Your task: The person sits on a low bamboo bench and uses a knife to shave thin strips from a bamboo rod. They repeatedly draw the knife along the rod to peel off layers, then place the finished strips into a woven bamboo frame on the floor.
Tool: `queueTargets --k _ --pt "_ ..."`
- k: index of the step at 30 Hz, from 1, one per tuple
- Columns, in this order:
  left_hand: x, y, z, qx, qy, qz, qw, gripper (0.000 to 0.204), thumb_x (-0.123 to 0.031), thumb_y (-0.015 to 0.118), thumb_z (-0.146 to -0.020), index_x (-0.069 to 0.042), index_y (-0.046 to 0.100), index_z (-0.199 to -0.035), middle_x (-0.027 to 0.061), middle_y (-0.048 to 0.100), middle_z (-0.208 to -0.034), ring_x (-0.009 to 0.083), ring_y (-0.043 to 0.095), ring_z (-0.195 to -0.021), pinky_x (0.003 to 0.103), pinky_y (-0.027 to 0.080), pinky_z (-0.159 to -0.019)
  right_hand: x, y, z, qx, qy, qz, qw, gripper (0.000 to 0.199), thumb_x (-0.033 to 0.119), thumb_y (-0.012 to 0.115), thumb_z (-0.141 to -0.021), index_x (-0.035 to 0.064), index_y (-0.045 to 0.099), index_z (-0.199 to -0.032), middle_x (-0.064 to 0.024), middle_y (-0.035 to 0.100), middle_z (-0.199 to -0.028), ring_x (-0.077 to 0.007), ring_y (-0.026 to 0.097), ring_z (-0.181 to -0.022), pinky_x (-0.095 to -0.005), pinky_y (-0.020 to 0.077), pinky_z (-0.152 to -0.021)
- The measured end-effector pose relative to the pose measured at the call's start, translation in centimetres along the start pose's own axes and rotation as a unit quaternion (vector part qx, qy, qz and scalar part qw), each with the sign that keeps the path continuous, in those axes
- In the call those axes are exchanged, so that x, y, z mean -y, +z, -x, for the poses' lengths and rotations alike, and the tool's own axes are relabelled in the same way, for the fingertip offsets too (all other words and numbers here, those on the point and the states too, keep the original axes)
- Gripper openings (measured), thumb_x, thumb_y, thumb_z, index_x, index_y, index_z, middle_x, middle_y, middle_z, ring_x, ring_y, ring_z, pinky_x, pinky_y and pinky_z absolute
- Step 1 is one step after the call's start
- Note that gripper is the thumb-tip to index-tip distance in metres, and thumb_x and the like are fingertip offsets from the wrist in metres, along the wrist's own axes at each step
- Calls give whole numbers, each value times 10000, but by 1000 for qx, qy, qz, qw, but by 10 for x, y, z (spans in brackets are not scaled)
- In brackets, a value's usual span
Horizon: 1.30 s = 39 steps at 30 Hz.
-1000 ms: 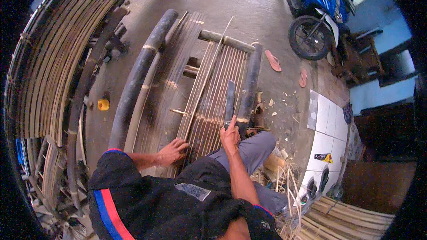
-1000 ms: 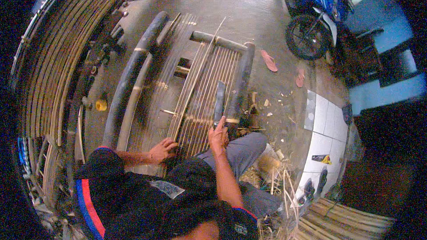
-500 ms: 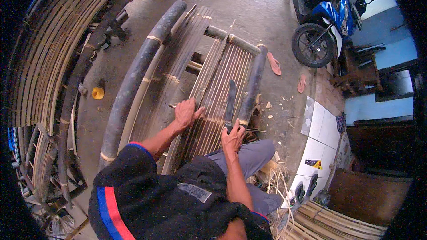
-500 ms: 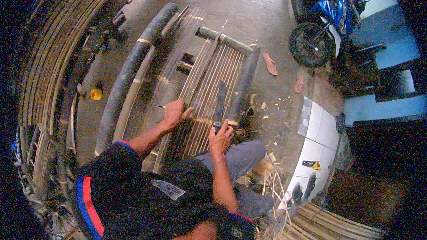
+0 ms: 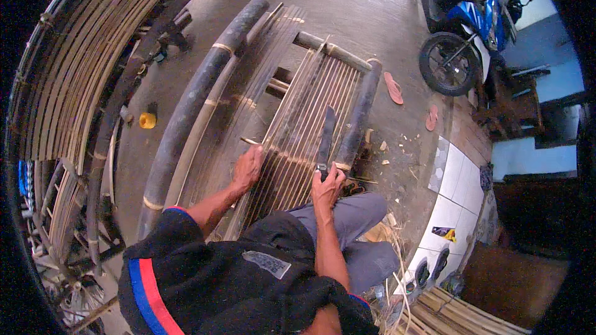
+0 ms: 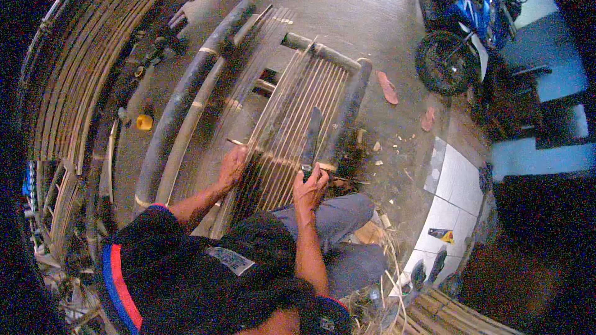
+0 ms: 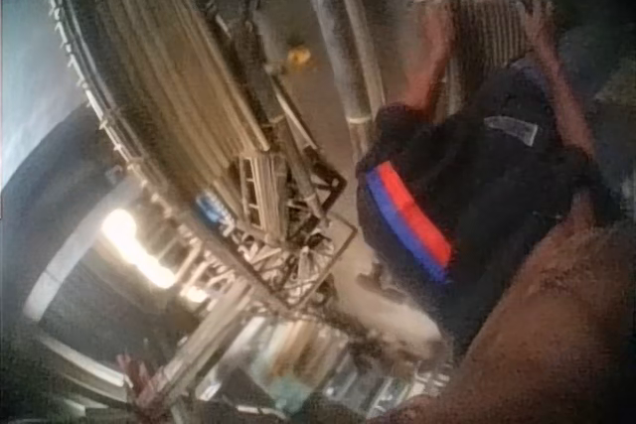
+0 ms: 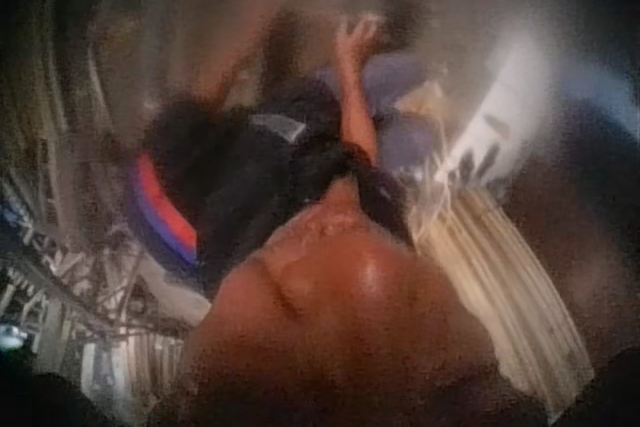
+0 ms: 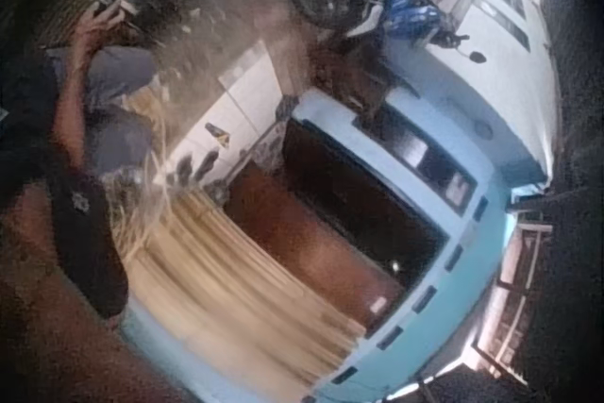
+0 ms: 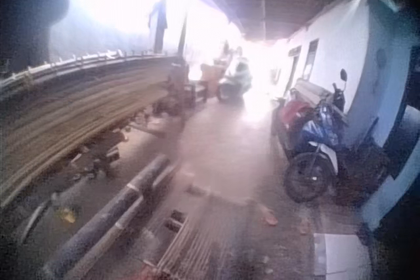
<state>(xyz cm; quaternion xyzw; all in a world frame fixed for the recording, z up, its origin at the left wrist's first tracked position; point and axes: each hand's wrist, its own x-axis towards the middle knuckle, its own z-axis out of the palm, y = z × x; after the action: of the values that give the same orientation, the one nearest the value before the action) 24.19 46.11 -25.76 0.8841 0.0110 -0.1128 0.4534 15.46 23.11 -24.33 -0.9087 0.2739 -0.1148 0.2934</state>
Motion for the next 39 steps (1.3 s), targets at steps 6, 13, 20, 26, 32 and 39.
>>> queueTargets --k 6,13,20,26,32,39 --pt "51 -12 76 21 -78 -86 993 350 -419 384 -1033 -100 525 -1061 256 622 -780 482 607 -765 572 432 -664 2 9 -5 54 -2 -58 997 583 260 679 -849 -24 513 -1330 -241 488 -1203 -402 482 -1124 -472 391 -1006" --pt "49 -3 83 -13 -56 -139 989 347 -432 351 -1039 -120 501 -1063 244 620 -795 479 605 -792 578 426 -685 -4 9 -5 55 5 -60 997 553 285 663 -857 -27 545 -1297 -253 511 -1189 -402 481 -1137 -469 381 -1023" --pt "50 -7 75 16 -75 -92 993 394 -443 313 -1040 -111 524 -1054 274 630 -856 511 590 -844 596 419 -709 -22 2 -4 73 50 -129 988 552 319 617 -894 -17 540 -1325 -261 489 -1248 -381 560 -1051 -434 461 -945" --pt "40 -6 52 -7 -37 -84 996 383 -418 350 -1034 -85 538 -1030 279 635 -881 522 583 -861 598 430 -729 -27 7 -5 77 28 -95 992 554 336 611 -904 -11 541 -1331 -240 500 -1241 -356 565 -1051 -439 458 -945" --pt "30 2 5 -3 -63 -178 982 354 -393 395 -1019 -77 555 -1023 219 641 -979 441 607 -931 569 454 -778 -35 18 -9 70 42 -105 991 530 308 633 -895 16 551 -1329 -226 493 -1238 -372 554 -1068 -444 454 -952" --pt "20 46 17 -120 -89 -198 969 389 -394 441 -1000 -58 548 -1166 205 626 -1092 413 599 -1003 525 471 -872 -25 9 -7 33 31 -106 993 550 263 650 -887 -11 518 -1345 -214 461 -1231 -354 526 -1092 -442 443 -956"
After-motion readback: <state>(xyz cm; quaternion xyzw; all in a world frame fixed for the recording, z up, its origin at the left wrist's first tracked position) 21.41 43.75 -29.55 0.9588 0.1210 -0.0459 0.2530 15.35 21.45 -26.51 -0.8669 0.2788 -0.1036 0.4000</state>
